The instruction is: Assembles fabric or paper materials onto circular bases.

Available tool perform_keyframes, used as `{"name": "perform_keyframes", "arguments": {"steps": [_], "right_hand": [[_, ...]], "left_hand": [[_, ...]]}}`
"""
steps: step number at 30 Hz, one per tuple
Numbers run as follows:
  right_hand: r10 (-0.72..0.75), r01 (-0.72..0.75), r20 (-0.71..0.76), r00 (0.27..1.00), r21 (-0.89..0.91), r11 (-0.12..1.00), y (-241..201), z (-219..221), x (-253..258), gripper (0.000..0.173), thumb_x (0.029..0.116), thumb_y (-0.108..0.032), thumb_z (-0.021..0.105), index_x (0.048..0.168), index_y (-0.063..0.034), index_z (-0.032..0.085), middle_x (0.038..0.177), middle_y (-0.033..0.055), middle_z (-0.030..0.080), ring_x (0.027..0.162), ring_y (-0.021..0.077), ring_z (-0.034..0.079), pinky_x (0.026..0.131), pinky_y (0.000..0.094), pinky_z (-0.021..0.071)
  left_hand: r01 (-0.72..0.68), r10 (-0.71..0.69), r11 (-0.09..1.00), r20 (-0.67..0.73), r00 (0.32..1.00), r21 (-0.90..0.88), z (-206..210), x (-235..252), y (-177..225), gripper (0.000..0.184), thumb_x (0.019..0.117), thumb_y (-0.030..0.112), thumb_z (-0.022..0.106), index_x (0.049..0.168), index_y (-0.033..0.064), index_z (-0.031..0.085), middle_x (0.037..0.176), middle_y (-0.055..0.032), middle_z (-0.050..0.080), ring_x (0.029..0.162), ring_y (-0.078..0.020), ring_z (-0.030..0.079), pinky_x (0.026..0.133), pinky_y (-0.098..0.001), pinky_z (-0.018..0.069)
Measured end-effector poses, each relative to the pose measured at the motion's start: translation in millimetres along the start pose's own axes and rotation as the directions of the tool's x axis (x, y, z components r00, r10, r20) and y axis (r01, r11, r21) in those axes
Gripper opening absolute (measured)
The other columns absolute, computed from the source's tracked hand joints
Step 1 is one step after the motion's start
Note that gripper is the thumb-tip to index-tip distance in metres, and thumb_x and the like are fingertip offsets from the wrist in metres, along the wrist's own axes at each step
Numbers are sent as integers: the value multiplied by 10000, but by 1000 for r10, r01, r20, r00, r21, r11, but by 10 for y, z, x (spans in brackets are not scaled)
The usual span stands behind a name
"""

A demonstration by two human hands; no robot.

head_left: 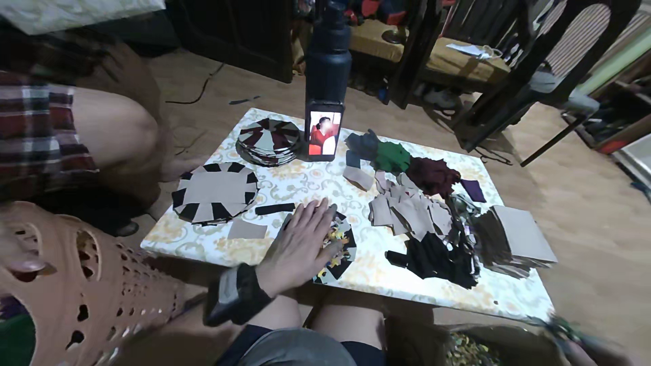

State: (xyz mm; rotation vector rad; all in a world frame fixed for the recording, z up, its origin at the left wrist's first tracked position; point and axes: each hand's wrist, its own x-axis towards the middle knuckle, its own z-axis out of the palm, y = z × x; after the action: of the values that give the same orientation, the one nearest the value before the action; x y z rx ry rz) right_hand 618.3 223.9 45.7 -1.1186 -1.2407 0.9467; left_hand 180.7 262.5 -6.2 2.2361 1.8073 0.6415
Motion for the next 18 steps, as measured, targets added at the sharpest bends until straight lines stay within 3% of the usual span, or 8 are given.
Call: {"name": "perform_keyframes", "arguments": {"steps": [2,5,8,11,14,16,18], "right_hand": [[-32,37,142,989,-37,999,16,319,222,211,944,-64,668,1081,-223,680,1054,-94,742,919,84,717,806,302,626],[-80,103,305,949,-62,993,50,949,506,158,903,-86,695,1053,-135,694,1028,-32,739,864,117,721,759,322,638],[-127,153,491,862,-12,988,111,1474,706,143,921,-55,683,1064,-57,686,1023,23,740,887,133,722,792,325,632],[-93,117,586,805,-4,993,114,1936,773,123,920,7,666,1042,-14,665,962,36,743,837,140,735,765,327,641],[-80,154,657,749,-56,987,201,2276,804,115,936,-13,664,1049,7,655,929,29,729,791,97,721,739,278,630],[-88,248,706,703,-128,960,333,2448,788,135,953,-64,665,1063,14,662,946,46,716,790,80,705,728,256,616],[-75,386,772,631,-229,894,466,2592,761,176,950,-106,678,1073,20,689,993,101,708,849,121,702,769,276,600]], "left_hand": [[112,-112,992,-4,994,50,122,-48,113,796,1053,596,308,1562,-14,361,1637,-261,283,1533,-438,228,1233,-637,139],[127,-133,988,68,989,83,219,-54,126,802,1045,576,367,1573,-26,328,1650,-264,248,1542,-437,197,1239,-607,154],[-69,65,997,152,986,28,130,35,-102,730,1041,523,453,1543,-4,397,1647,-205,302,1540,-391,236,1237,-586,191],[-275,276,961,246,929,-40,-36,177,-407,667,1044,509,445,1560,88,413,1659,-110,319,1554,-312,232,1246,-611,127],[-317,325,942,73,943,-110,-122,165,-480,619,1065,486,353,1550,112,446,1646,-67,358,1557,-256,236,1245,-622,98],[-279,260,950,-139,956,-140,-74,79,-436,560,1085,437,333,1508,116,510,1612,-59,419,1544,-259,274,1251,-600,152],[-199,170,974,-236,957,-104,-17,-1,-387,526,1078,427,378,1486,140,544,1600,-66,434,1536,-294,287,1242,-598,188]]}}
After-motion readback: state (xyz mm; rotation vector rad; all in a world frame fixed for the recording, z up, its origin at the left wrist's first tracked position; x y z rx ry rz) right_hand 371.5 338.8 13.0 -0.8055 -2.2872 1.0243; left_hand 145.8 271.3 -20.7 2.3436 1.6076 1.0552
